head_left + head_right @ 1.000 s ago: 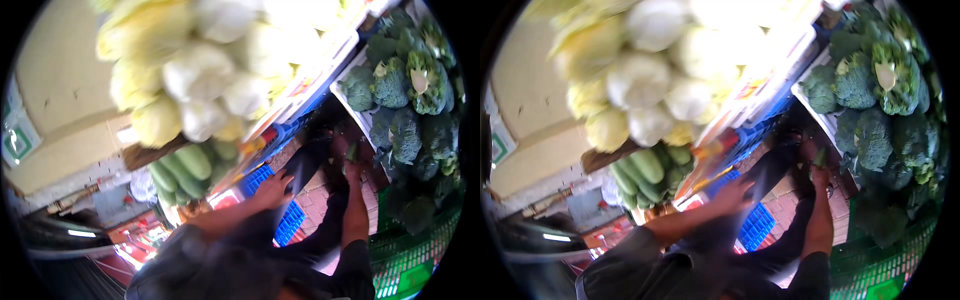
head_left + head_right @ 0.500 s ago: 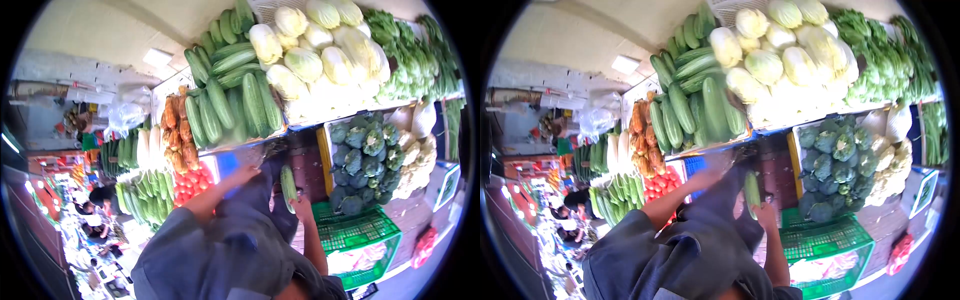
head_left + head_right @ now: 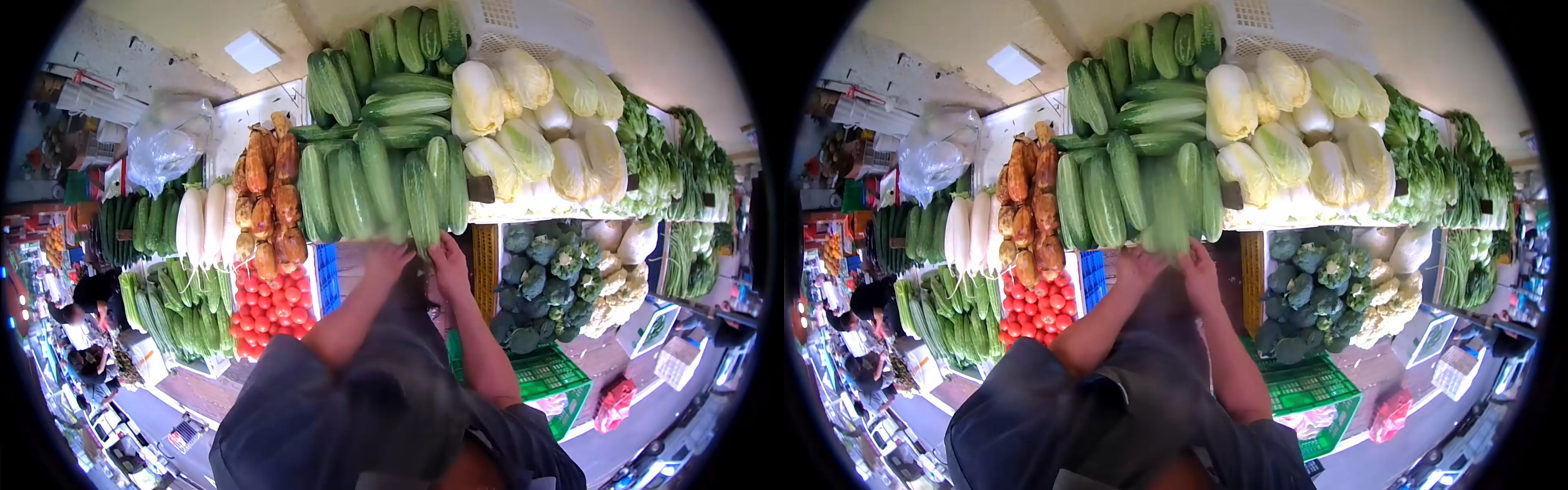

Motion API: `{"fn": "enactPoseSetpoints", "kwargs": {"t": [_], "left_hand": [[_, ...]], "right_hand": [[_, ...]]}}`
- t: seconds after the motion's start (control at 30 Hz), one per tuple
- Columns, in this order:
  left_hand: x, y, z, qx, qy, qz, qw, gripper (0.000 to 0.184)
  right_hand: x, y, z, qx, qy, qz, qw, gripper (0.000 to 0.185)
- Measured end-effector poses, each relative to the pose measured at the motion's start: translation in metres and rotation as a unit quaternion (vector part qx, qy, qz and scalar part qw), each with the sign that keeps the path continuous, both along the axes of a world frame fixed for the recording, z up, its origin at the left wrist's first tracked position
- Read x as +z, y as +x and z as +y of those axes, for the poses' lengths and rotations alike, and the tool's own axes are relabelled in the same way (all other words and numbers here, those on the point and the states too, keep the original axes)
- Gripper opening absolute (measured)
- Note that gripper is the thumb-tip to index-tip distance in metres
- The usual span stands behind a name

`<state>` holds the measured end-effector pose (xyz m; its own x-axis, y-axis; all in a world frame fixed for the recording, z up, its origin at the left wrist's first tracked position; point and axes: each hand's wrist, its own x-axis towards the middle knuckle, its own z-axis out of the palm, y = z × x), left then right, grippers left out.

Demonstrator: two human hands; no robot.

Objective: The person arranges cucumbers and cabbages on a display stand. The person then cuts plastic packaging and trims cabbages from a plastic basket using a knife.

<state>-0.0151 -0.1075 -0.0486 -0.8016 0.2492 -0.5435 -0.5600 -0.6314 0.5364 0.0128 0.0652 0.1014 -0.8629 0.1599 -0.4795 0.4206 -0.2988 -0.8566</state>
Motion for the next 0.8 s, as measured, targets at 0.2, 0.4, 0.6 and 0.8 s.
{"fn": "enactPoseSetpoints", "kwargs": {"t": [0.2,0.4,0.6,0.8], "left_hand": [[-0.030,0.013,0.004,0.170,0.485,-0.149,0.845,0.040],[0.034,-0.024,0.037,0.195,0.222,-0.146,0.944,0.041],[0.055,-0.051,0.064,0.263,0.122,-0.064,0.955,0.059],[0.075,-0.058,0.066,0.278,0.193,-0.153,0.928,0.078]], "right_hand": [[-0.021,-0.012,-0.035,-0.077,0.006,0.012,0.997,0.042],[-0.041,-0.022,-0.023,-0.047,0.075,-0.004,0.996,0.037],[-0.003,-0.005,-0.015,-0.016,0.260,0.046,0.964,0.033],[-0.067,-0.001,0.011,-0.166,0.244,0.000,0.955,0.064]]}}
